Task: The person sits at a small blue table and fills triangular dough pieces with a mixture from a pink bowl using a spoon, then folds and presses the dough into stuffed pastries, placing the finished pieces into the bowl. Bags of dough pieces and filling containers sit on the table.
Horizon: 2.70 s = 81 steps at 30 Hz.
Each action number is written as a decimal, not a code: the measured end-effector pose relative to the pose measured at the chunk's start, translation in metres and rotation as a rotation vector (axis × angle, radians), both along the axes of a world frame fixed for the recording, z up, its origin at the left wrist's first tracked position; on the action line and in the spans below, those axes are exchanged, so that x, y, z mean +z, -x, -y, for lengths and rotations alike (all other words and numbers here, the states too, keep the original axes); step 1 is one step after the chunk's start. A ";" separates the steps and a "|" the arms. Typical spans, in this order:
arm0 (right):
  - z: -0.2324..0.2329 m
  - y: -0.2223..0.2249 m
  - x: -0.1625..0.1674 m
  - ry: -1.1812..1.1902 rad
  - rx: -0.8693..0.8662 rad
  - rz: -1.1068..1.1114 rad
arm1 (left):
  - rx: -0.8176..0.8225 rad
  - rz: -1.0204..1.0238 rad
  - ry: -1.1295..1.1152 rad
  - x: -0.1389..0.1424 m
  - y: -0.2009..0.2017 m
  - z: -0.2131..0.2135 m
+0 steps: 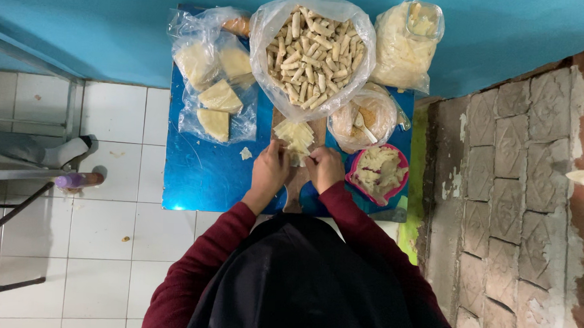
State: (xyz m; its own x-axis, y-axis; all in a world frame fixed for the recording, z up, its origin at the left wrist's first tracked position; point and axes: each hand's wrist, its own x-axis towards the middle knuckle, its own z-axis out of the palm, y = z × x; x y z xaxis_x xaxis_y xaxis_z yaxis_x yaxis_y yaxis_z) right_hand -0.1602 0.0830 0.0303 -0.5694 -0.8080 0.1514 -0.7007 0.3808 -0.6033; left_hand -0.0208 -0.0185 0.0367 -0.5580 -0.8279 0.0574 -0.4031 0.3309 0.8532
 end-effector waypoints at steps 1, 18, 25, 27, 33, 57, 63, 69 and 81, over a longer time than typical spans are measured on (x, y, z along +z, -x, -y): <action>0.001 -0.002 0.000 -0.001 0.003 -0.006 | -0.020 -0.013 0.018 0.000 0.000 0.000; 0.008 -0.018 -0.008 0.122 -0.071 0.254 | -0.245 -0.001 0.234 -0.013 0.008 -0.001; 0.015 -0.020 -0.004 0.196 -0.074 0.436 | -0.190 0.008 0.181 -0.021 0.009 0.000; 0.015 -0.020 -0.003 0.212 -0.088 0.439 | -0.180 -0.006 0.145 -0.021 0.011 0.000; 0.017 -0.022 0.004 0.195 -0.053 0.419 | -0.172 -0.050 -0.032 -0.014 0.007 0.003; -0.001 -0.007 0.003 0.075 0.375 -0.190 | 0.758 -0.137 -0.187 -0.051 -0.229 -0.054; 0.001 -0.003 0.005 0.075 0.375 -0.183 | 0.687 0.843 -0.502 -0.033 -0.362 -0.171; -0.001 0.000 0.006 0.053 0.391 -0.198 | 0.505 0.784 -0.678 -0.036 -0.306 -0.150; -0.008 0.002 0.008 0.056 0.386 -0.200 | 0.339 0.707 -0.725 -0.045 -0.329 -0.130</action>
